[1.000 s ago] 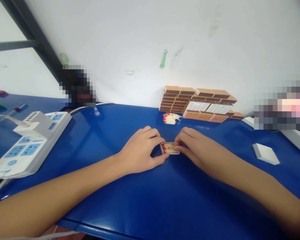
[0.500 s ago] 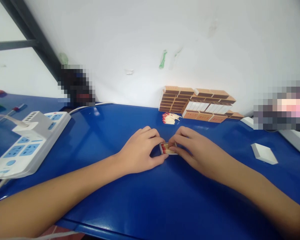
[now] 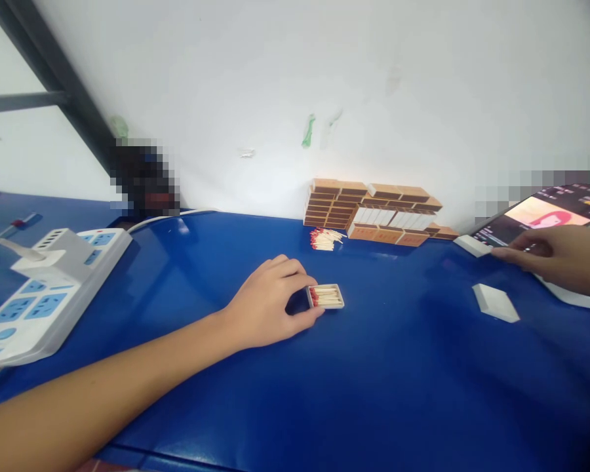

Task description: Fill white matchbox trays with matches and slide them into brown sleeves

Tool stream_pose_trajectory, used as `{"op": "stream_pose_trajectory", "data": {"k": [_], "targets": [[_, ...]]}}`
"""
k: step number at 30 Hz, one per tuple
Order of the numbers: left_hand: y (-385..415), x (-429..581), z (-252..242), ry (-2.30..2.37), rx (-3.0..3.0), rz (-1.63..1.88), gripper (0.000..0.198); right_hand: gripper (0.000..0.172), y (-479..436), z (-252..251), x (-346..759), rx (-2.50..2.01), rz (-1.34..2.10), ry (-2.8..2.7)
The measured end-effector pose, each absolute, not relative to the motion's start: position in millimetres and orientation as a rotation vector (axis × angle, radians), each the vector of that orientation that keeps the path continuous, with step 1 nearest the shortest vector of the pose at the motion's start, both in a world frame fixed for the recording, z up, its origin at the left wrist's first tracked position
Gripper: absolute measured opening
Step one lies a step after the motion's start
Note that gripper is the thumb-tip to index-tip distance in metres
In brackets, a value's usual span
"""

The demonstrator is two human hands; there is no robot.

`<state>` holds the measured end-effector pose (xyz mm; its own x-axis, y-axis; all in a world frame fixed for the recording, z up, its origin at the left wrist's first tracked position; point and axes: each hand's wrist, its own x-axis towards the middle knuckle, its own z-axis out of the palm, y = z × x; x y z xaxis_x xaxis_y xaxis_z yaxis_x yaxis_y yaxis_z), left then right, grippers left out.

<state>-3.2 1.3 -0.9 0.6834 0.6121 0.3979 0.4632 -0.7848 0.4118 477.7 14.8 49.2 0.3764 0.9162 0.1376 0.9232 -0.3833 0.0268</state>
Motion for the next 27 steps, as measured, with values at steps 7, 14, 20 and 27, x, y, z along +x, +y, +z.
{"op": "stream_pose_trajectory", "data": {"k": [7,14,20,27], "targets": [[2.4,-3.7,1.7,0.87,2.622,0.763,0.03,0.019,26.3,39.9,434.9,-2.465,-0.132,-1.598],[1.8,-3.2,2.0,0.865,2.622,0.758,0.03,0.025,52.3,18.3,401.6,-2.284,0.144,-1.258],[1.6,-3.0,4.0,0.874,2.613,0.736,0.028,0.018,57.7,14.7,388.4,-2.141,0.216,-0.966],[0.2,-4.0,3.5,0.916,2.623,0.7,0.045,0.012,26.7,47.5,366.7,-1.742,-0.071,-0.871]]}}
